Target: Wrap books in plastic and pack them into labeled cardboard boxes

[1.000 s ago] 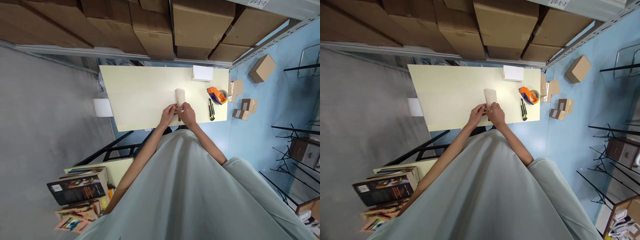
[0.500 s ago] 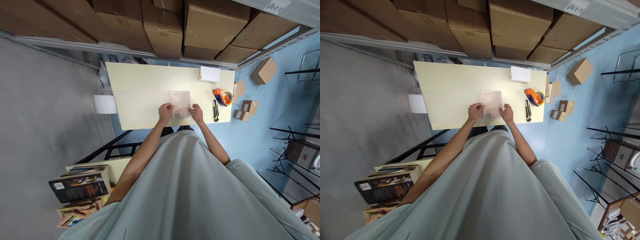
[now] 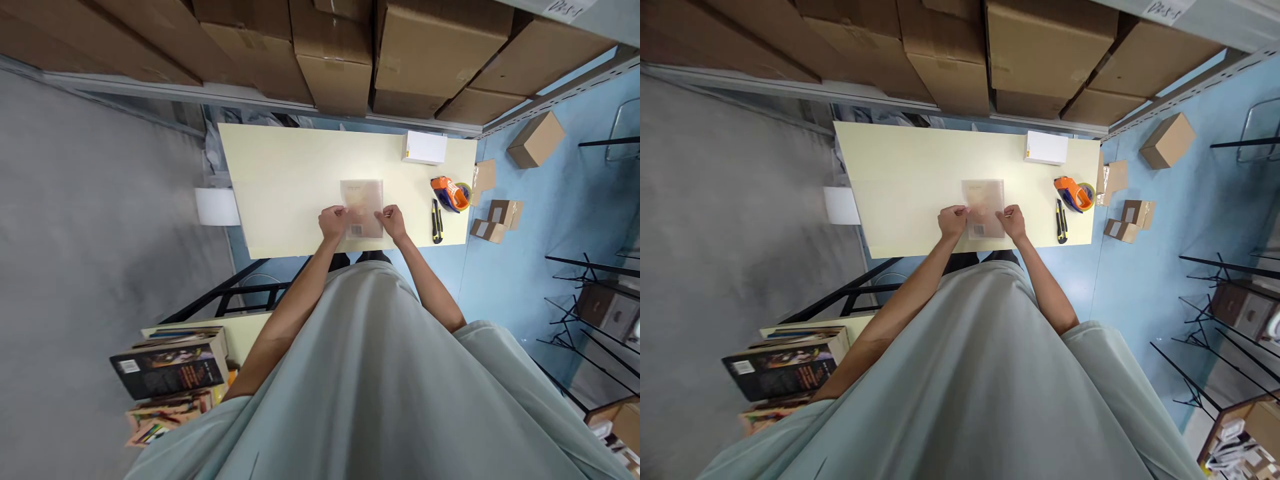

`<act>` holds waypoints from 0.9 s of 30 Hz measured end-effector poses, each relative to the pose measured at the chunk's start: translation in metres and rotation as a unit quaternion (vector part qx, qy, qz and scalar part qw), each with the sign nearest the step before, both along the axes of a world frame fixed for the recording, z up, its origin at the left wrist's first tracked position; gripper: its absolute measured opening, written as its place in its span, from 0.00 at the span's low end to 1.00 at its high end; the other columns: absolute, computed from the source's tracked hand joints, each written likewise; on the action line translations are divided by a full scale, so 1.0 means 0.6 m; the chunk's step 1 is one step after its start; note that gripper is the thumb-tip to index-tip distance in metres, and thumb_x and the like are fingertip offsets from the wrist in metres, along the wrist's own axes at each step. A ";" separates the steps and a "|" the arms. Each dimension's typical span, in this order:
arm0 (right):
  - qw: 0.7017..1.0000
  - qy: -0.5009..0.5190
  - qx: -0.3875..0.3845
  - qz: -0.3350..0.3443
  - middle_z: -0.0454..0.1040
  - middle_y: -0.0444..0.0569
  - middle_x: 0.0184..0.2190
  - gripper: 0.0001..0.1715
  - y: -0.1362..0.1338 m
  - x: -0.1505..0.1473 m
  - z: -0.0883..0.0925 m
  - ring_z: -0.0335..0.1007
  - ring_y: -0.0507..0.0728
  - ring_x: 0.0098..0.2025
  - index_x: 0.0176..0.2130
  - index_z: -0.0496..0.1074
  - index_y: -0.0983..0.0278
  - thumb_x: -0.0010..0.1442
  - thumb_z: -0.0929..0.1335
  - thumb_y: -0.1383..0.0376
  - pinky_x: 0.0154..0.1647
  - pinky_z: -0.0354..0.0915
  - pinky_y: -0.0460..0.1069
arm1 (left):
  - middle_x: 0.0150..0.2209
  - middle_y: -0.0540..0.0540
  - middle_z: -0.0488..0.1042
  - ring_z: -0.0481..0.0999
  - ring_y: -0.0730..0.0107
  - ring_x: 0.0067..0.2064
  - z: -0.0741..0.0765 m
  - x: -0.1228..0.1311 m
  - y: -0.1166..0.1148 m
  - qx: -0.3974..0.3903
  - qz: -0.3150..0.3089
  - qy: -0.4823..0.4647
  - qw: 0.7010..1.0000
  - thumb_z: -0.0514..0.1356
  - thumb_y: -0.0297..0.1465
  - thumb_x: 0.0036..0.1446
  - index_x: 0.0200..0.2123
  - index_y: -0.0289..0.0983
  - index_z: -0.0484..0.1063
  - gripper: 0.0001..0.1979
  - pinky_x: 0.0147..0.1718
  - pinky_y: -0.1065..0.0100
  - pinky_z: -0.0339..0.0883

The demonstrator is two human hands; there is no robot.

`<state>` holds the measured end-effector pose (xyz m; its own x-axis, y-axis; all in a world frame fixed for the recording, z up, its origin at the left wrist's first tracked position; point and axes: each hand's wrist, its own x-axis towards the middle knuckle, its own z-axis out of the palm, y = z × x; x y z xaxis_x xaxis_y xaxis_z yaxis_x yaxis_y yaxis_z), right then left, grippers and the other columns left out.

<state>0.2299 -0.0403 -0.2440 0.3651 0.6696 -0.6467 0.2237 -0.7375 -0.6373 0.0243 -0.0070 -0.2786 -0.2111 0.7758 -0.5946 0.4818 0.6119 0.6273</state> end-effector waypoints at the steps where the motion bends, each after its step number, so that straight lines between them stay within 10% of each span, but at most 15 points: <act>1: 1.000 0.001 0.009 0.007 0.73 0.41 0.36 0.18 -0.001 -0.005 0.010 0.73 0.57 0.40 0.39 0.65 0.55 0.58 0.76 0.55 0.47 0.72 0.53 | 0.41 0.43 0.89 0.87 0.52 0.47 0.001 0.000 -0.001 0.002 -0.002 0.001 1.000 0.69 0.32 0.64 0.39 0.40 0.87 0.05 0.57 0.53 0.79; 7: 0.997 -0.006 0.051 0.059 0.76 0.40 0.38 0.19 -0.001 -0.066 0.077 0.74 0.55 0.35 0.39 0.63 0.54 0.61 0.76 0.54 0.44 0.72 0.53 | 0.48 0.40 0.86 0.85 0.54 0.50 0.008 -0.004 -0.005 0.031 -0.008 0.027 0.999 0.66 0.29 0.63 0.47 0.40 0.83 0.10 0.60 0.53 0.77; 12: 0.989 -0.029 0.067 0.126 0.76 0.40 0.39 0.20 0.011 -0.131 0.107 0.76 0.56 0.37 0.40 0.61 0.54 0.63 0.75 0.55 0.43 0.71 0.53 | 0.46 0.41 0.88 0.86 0.56 0.47 0.017 -0.033 0.003 -0.023 -0.026 -0.127 0.991 0.63 0.28 0.62 0.47 0.38 0.85 0.13 0.56 0.55 0.80; 21: 0.971 -0.072 0.043 0.223 0.76 0.50 0.49 0.15 0.036 -0.261 0.079 0.77 0.62 0.46 0.43 0.65 0.54 0.70 0.75 0.56 0.51 0.77 0.59 | 0.54 0.40 0.87 0.87 0.61 0.53 0.068 -0.154 -0.017 0.010 0.053 -0.200 0.978 0.60 0.45 0.74 0.55 0.38 0.84 0.20 0.52 0.62 0.84; 27: 0.953 -0.041 0.014 0.298 0.76 0.56 0.57 0.16 0.046 -0.278 0.052 0.80 0.65 0.53 0.52 0.73 0.59 0.68 0.77 0.61 0.61 0.77 0.61 | 0.50 0.40 0.88 0.87 0.58 0.50 0.038 -0.189 -0.012 -0.004 0.060 -0.147 0.987 0.67 0.47 0.69 0.59 0.37 0.83 0.24 0.49 0.64 0.83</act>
